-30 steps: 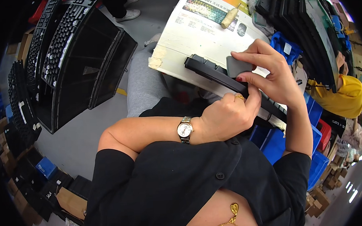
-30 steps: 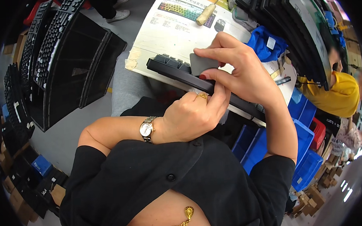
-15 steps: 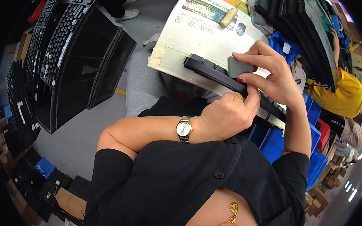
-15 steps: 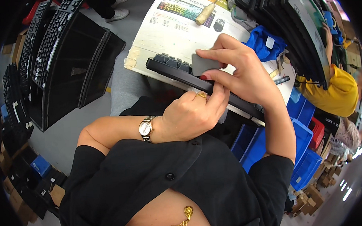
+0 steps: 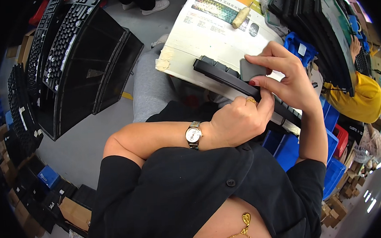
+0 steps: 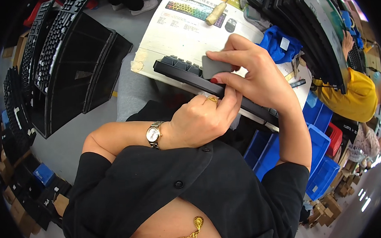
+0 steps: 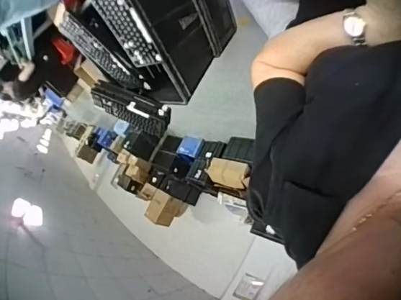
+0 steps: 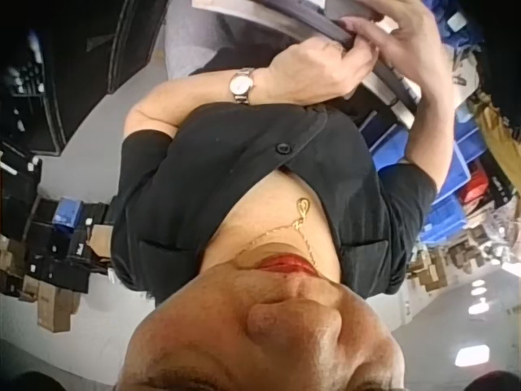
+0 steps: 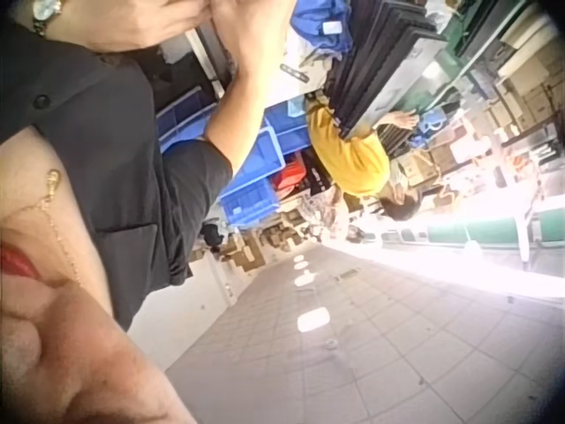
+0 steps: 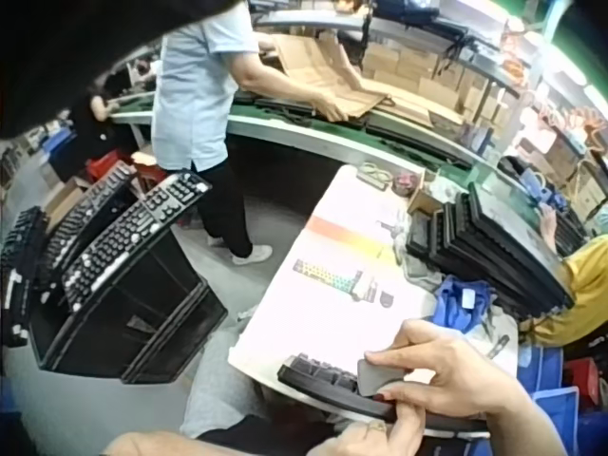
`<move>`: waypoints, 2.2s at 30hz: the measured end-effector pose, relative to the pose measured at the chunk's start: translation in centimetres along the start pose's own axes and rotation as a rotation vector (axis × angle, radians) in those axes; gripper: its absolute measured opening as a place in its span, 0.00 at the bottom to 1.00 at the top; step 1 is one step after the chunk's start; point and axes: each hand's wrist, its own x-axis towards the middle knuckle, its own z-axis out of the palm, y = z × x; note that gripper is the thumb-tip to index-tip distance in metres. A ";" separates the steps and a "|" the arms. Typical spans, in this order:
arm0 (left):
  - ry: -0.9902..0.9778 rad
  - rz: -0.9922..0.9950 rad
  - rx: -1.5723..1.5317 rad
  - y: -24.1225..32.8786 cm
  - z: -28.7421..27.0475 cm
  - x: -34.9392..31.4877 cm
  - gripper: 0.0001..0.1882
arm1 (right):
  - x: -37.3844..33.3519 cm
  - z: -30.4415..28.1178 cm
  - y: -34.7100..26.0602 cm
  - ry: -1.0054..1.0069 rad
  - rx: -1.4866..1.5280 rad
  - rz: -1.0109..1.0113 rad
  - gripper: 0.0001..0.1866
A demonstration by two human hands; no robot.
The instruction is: Assembling and inspecting computer keyboards at a factory workstation, which includes checking keys and cleaning surfaces.
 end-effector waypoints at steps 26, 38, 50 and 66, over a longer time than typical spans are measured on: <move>0.040 0.038 -0.007 0.2 0.4 0.0 0.13 | -0.2 -0.1 -0.1 0.010 -0.011 -0.011 0.16; 0.028 0.038 -0.007 0.1 0.3 0.1 0.13 | -0.2 -0.2 0.4 -0.017 -0.009 -0.010 0.18; -0.044 0.100 -0.049 -0.9 -0.3 0.0 0.19 | -1.4 -0.8 5.0 0.247 -0.235 0.306 0.19; -0.043 0.120 -0.059 -1.0 -0.6 0.2 0.20 | -1.6 -7.5 10.6 0.424 -0.400 0.563 0.13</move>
